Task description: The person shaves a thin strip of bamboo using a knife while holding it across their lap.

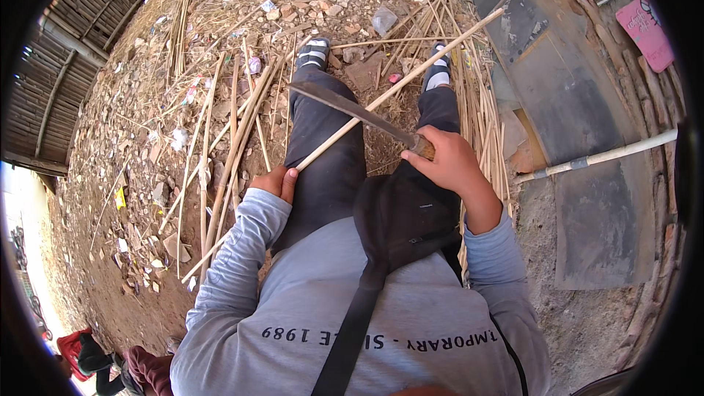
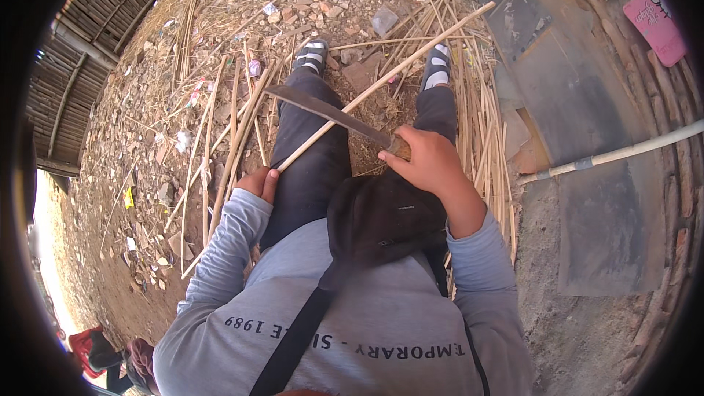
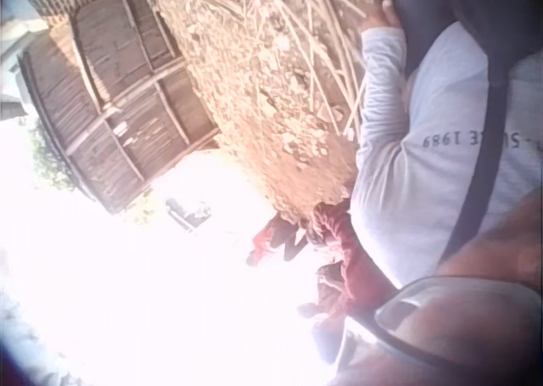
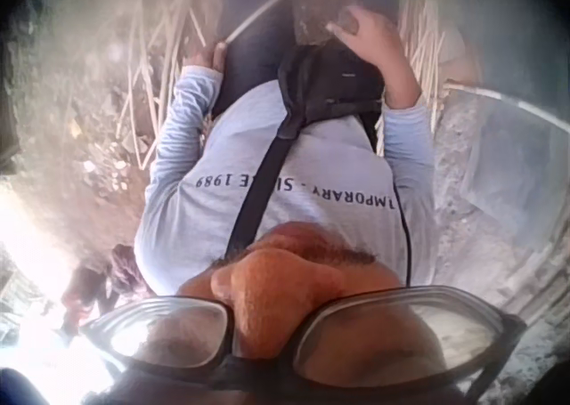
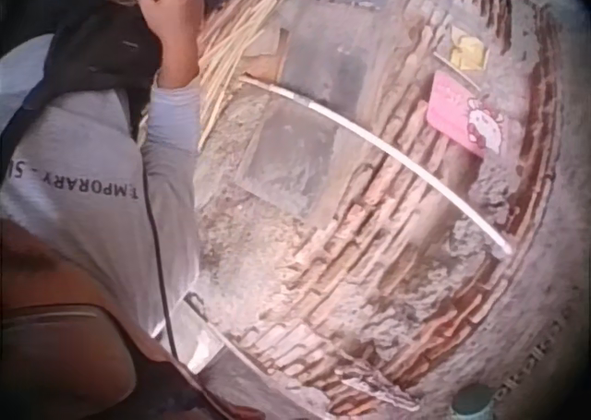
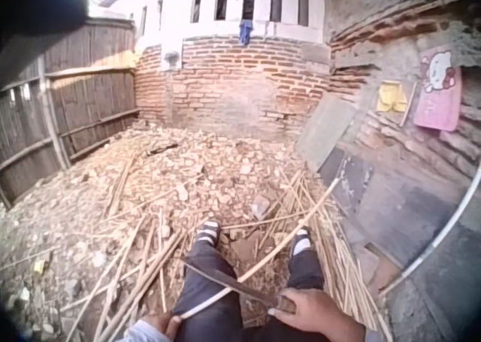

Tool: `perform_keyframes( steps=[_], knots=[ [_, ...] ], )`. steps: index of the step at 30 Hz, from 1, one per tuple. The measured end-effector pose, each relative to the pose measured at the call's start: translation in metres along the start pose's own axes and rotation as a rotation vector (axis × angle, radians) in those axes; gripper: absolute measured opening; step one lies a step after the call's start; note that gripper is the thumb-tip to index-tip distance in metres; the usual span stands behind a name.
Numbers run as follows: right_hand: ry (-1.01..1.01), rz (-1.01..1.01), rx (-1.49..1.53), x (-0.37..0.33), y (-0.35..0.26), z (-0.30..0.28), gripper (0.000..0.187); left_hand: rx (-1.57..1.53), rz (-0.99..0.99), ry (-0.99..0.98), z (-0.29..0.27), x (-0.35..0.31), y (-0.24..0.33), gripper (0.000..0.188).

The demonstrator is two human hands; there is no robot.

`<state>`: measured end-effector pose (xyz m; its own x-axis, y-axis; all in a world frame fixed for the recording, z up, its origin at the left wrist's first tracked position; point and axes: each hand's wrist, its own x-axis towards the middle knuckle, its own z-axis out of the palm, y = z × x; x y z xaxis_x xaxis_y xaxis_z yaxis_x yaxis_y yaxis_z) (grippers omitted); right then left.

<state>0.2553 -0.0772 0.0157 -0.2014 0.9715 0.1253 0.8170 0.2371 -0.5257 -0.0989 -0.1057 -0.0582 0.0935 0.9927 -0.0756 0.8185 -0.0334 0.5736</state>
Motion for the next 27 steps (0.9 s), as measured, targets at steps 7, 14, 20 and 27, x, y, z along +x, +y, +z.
perform_keyframes(
  steps=[7,14,20,27],
  knots=[
    [-0.086,0.008,-0.156,0.037,0.030,0.022,0.033,0.084,0.047,0.020,0.005,0.004,-0.010,0.045],
    [-0.132,-0.018,-0.241,0.042,0.012,0.023,0.027,0.032,0.089,-0.001,0.002,0.012,-0.014,0.044],
    [0.019,0.172,-0.029,0.067,0.054,0.015,0.028,0.006,0.098,-0.022,-0.002,0.014,-0.005,0.046],
    [-0.116,0.108,-0.032,0.058,0.050,0.024,0.027,0.000,0.054,-0.104,-0.011,0.013,-0.004,0.045]
  ],
)
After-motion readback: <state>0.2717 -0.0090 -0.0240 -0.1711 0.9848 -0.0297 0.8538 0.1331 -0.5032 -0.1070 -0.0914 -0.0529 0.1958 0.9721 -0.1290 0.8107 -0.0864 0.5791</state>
